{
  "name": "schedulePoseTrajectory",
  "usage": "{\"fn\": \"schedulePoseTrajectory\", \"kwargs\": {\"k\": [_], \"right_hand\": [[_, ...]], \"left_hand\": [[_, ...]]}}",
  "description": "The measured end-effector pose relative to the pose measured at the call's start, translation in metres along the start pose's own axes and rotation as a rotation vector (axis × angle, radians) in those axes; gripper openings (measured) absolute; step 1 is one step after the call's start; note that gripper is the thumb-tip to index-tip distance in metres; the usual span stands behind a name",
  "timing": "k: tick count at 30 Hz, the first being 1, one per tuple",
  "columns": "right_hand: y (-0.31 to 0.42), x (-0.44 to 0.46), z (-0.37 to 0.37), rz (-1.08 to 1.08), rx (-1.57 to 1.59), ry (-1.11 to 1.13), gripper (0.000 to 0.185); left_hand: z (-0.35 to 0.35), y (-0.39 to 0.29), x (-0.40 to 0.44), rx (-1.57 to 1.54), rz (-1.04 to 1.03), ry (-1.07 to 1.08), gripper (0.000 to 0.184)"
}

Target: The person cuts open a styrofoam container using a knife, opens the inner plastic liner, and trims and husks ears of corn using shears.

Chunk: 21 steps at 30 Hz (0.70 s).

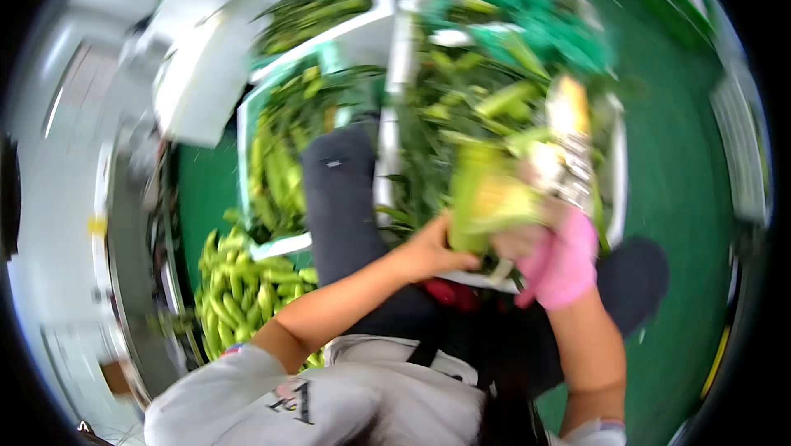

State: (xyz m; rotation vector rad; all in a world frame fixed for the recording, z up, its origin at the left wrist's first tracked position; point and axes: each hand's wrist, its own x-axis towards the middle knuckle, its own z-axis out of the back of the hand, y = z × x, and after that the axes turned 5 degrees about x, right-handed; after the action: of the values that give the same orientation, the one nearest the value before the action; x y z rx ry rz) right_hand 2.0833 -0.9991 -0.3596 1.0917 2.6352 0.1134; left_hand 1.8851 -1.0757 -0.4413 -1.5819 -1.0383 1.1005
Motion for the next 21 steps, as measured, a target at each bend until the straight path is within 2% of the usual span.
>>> {"fn": "schedulePoseTrajectory", "kwargs": {"k": [1,3,4,5,6,7,9,11,12,13,15,17,18,19,20,21], "right_hand": [[0.003,0.006,0.005,0.038,-0.064,0.005,0.019],[0.012,0.016,0.017,0.116,-0.193,0.006,0.013],[0.021,0.022,0.023,0.054,-0.269,0.127,0.026],[0.006,0.025,0.015,0.167,-0.401,0.167,0.046],[-0.001,0.036,0.025,0.230,-0.508,-0.076,0.057],[0.007,0.044,0.043,0.321,-0.627,-0.325,0.069],[0.021,0.057,0.071,0.194,-0.319,-0.434,0.056],[0.023,0.065,0.083,0.174,-0.427,-0.449,0.056],[0.021,0.066,0.086,0.168,-0.510,-0.447,0.056],[0.018,0.071,0.088,0.165,-0.576,-0.446,0.056],[0.020,0.072,0.091,0.143,-0.671,-0.442,0.055],[0.023,0.069,0.100,0.120,-0.726,-0.420,0.055],[0.029,0.067,0.116,0.086,-0.732,-0.372,0.055],[0.037,0.073,0.141,0.015,-0.699,-0.262,0.055],[-0.011,0.061,0.092,0.131,-0.876,-0.462,0.058],[-0.015,0.059,0.095,0.147,-0.889,-0.404,0.056]], "left_hand": [[0.003,-0.001,-0.009,0.322,-0.082,-0.076,0.075],[0.011,-0.030,-0.042,0.513,-0.122,-0.239,0.073],[0.018,-0.048,-0.062,0.696,-0.054,-0.342,0.071],[0.025,-0.060,-0.088,0.864,0.047,-0.442,0.069],[0.045,-0.066,-0.122,0.986,0.071,-0.592,0.063],[0.055,-0.063,-0.156,1.020,0.049,-0.841,0.060],[0.087,-0.033,-0.230,1.089,-0.027,-1.270,0.055],[0.122,0.000,-0.320,0.623,0.183,-1.533,0.058],[0.138,0.017,-0.366,0.494,0.411,-1.745,0.058],[0.155,0.030,-0.413,0.364,0.635,-1.860,0.058],[0.196,0.125,-0.534,0.286,0.805,-2.145,0.061],[0.212,0.164,-0.628,0.240,1.095,-2.267,0.057],[0.216,0.151,-0.647,0.185,1.062,-2.297,0.058],[0.222,0.146,-0.647,0.259,0.926,-2.328,0.069],[0.250,0.183,-0.663,0.532,1.035,-2.390,0.081],[0.268,0.172,-0.636,0.706,0.963,-2.375,0.084]]}}
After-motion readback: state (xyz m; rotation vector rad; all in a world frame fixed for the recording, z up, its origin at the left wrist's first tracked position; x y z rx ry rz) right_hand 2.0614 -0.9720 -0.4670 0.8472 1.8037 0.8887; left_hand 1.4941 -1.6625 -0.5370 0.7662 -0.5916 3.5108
